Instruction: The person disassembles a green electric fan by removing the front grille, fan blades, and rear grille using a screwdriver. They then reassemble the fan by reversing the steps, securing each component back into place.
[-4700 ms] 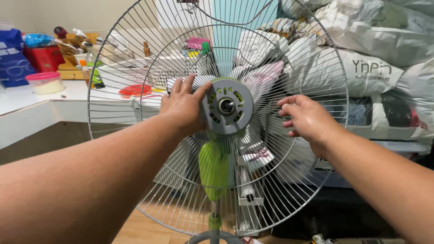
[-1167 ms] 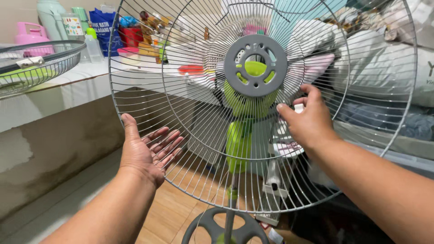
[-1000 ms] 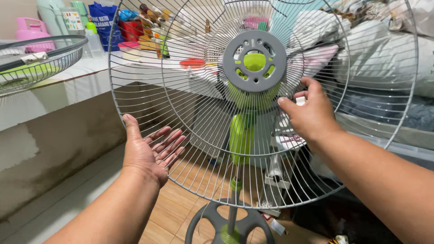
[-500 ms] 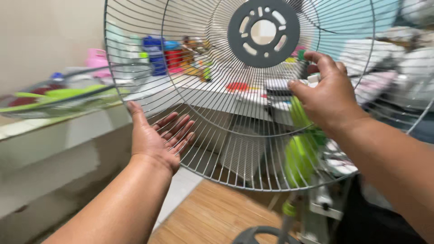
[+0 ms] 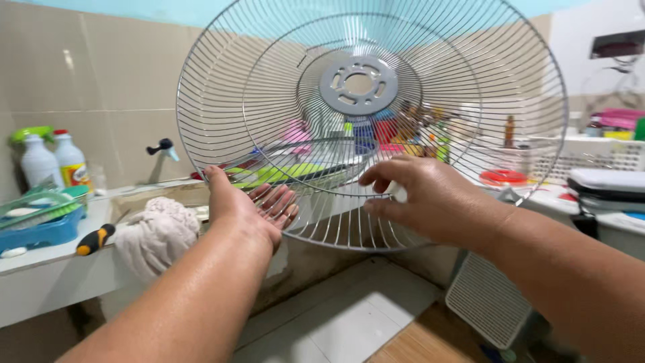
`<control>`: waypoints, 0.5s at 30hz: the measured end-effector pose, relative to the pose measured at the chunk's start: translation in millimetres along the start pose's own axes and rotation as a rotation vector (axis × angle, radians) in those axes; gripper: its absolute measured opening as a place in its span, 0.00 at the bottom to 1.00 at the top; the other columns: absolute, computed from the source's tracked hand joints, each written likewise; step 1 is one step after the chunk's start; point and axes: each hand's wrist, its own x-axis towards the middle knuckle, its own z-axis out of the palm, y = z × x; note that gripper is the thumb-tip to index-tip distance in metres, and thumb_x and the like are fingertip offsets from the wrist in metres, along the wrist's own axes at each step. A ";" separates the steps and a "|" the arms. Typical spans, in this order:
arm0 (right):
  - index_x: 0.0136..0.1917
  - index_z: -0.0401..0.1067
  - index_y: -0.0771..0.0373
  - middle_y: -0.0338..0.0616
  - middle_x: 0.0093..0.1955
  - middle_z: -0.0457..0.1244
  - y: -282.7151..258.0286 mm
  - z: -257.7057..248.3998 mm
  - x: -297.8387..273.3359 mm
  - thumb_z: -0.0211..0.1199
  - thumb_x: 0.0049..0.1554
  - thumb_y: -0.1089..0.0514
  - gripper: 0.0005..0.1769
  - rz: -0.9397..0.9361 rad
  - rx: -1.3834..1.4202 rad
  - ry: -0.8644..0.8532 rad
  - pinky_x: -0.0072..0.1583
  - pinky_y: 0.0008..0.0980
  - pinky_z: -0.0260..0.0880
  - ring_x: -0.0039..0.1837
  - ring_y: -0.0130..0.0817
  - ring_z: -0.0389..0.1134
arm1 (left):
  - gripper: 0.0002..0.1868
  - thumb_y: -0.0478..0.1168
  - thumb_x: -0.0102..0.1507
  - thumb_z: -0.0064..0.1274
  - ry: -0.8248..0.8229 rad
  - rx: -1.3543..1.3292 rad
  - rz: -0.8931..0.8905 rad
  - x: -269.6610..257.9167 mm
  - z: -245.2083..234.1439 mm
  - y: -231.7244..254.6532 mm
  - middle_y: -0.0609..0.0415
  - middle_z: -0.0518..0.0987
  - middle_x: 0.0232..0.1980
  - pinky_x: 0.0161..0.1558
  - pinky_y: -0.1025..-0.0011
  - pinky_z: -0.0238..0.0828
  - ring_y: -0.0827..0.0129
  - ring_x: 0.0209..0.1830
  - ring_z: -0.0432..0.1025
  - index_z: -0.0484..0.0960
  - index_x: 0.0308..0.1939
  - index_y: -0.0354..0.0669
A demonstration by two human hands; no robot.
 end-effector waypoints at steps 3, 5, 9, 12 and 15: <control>0.62 0.75 0.49 0.40 0.54 0.69 -8.1 11.8 20.6 0.68 0.53 0.38 0.27 -0.103 -0.004 -0.010 0.58 0.38 0.69 0.57 0.37 0.70 | 0.47 0.80 0.61 0.32 0.074 -0.043 0.036 14.3 -6.4 15.8 0.35 0.81 0.46 0.44 0.48 0.76 0.48 0.42 0.79 0.70 0.44 0.34; 0.61 0.76 0.50 0.41 0.53 0.70 -10.8 16.9 37.9 0.68 0.53 0.37 0.27 -0.120 -0.008 0.033 0.57 0.38 0.71 0.56 0.37 0.72 | 0.44 0.79 0.62 0.33 0.109 -0.068 0.061 23.3 -6.5 29.1 0.37 0.79 0.42 0.40 0.49 0.76 0.48 0.38 0.77 0.69 0.41 0.36; 0.59 0.76 0.51 0.38 0.52 0.70 -8.9 27.0 69.2 0.69 0.52 0.39 0.26 -0.223 0.002 0.081 0.55 0.40 0.70 0.54 0.38 0.72 | 0.42 0.79 0.61 0.36 0.178 -0.095 0.080 41.9 3.5 59.4 0.39 0.76 0.38 0.39 0.49 0.78 0.51 0.35 0.76 0.67 0.37 0.38; 0.56 0.77 0.52 0.39 0.51 0.70 -0.7 34.2 96.2 0.68 0.53 0.42 0.21 -0.330 0.019 0.205 0.54 0.42 0.71 0.54 0.39 0.72 | 0.42 0.76 0.62 0.40 0.200 -0.102 0.084 58.8 17.2 75.6 0.34 0.78 0.41 0.42 0.48 0.82 0.51 0.37 0.78 0.69 0.40 0.34; 0.55 0.78 0.51 0.37 0.52 0.70 13.1 40.9 128.5 0.68 0.53 0.45 0.18 -0.283 0.059 0.245 0.54 0.42 0.71 0.53 0.39 0.72 | 0.39 0.70 0.65 0.45 0.194 -0.102 0.093 80.7 29.1 86.3 0.35 0.77 0.44 0.44 0.46 0.84 0.51 0.43 0.79 0.70 0.44 0.29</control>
